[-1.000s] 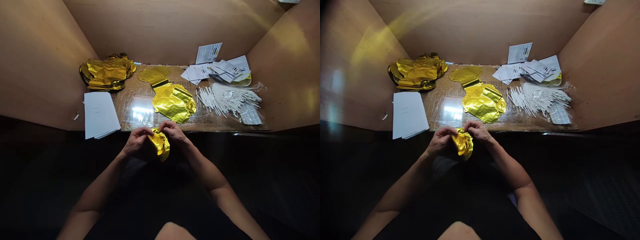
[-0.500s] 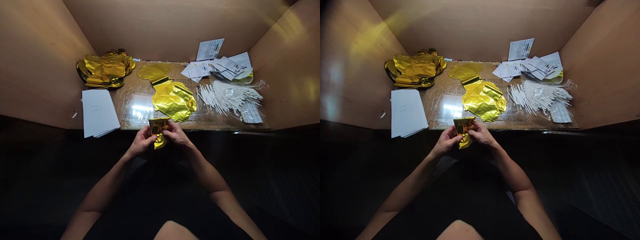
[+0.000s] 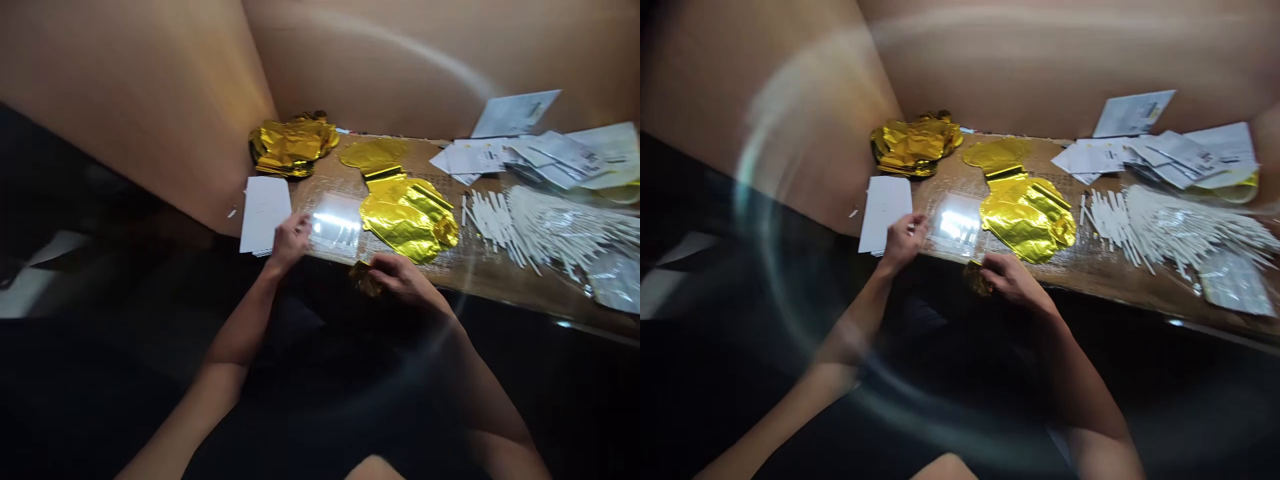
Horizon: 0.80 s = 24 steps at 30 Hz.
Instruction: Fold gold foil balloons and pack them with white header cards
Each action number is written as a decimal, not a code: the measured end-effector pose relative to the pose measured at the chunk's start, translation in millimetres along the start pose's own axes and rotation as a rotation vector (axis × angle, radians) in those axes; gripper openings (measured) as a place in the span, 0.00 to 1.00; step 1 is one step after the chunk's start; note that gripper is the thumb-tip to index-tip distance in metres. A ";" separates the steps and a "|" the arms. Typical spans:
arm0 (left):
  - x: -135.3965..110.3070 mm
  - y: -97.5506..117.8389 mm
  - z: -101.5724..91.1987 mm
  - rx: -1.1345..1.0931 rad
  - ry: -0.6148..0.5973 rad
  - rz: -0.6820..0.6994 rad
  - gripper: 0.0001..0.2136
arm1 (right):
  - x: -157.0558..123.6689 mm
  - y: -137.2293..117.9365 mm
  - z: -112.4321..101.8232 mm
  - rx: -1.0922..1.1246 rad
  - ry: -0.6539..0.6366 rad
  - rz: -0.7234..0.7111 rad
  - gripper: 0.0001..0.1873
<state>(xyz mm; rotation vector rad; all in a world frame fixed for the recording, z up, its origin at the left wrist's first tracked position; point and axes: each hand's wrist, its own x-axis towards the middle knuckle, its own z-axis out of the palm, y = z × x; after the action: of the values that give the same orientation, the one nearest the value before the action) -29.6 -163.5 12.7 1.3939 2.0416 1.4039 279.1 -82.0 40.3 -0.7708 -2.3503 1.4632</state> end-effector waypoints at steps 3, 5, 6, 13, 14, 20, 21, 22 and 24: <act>47.2 -55.1 -56.7 0.278 0.379 -0.151 0.20 | -0.4 12.5 8.1 0.083 -0.017 0.013 0.11; 63.0 -81.4 -81.6 0.327 0.380 -0.231 0.24 | 0.6 18.8 14.4 0.068 -0.008 0.019 0.11; 66.4 -89.4 -88.1 0.364 0.366 -0.256 0.25 | 1.8 20.8 17.6 0.045 0.021 0.018 0.11; 56.1 -84.7 -100.2 0.293 0.434 -0.289 0.09 | 12.8 6.3 26.5 0.165 0.146 0.037 0.13; 52.3 -79.4 -99.8 0.166 0.465 -0.296 0.07 | 15.3 0.7 27.3 0.250 0.128 0.036 0.14; -2.6 -14.7 -34.8 -0.508 0.505 -0.182 0.15 | 49.8 -24.8 42.7 0.507 0.267 -0.074 0.15; -15.8 -1.8 -19.8 -0.569 0.460 -0.194 0.16 | 54.5 -25.5 44.4 0.492 0.298 -0.059 0.16; -28.1 9.4 -6.9 -0.623 0.377 -0.210 0.16 | 57.1 -25.2 44.9 0.475 0.313 -0.030 0.17; -46.3 24.0 11.4 -0.704 0.113 -0.247 0.15 | 55.2 -22.4 42.1 0.441 0.295 0.041 0.18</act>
<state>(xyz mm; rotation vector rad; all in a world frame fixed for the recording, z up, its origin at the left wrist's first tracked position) 13.7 -194.6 15.2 0.7531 1.4658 1.8540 206.5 -90.1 38.2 -0.8447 -1.7225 1.6696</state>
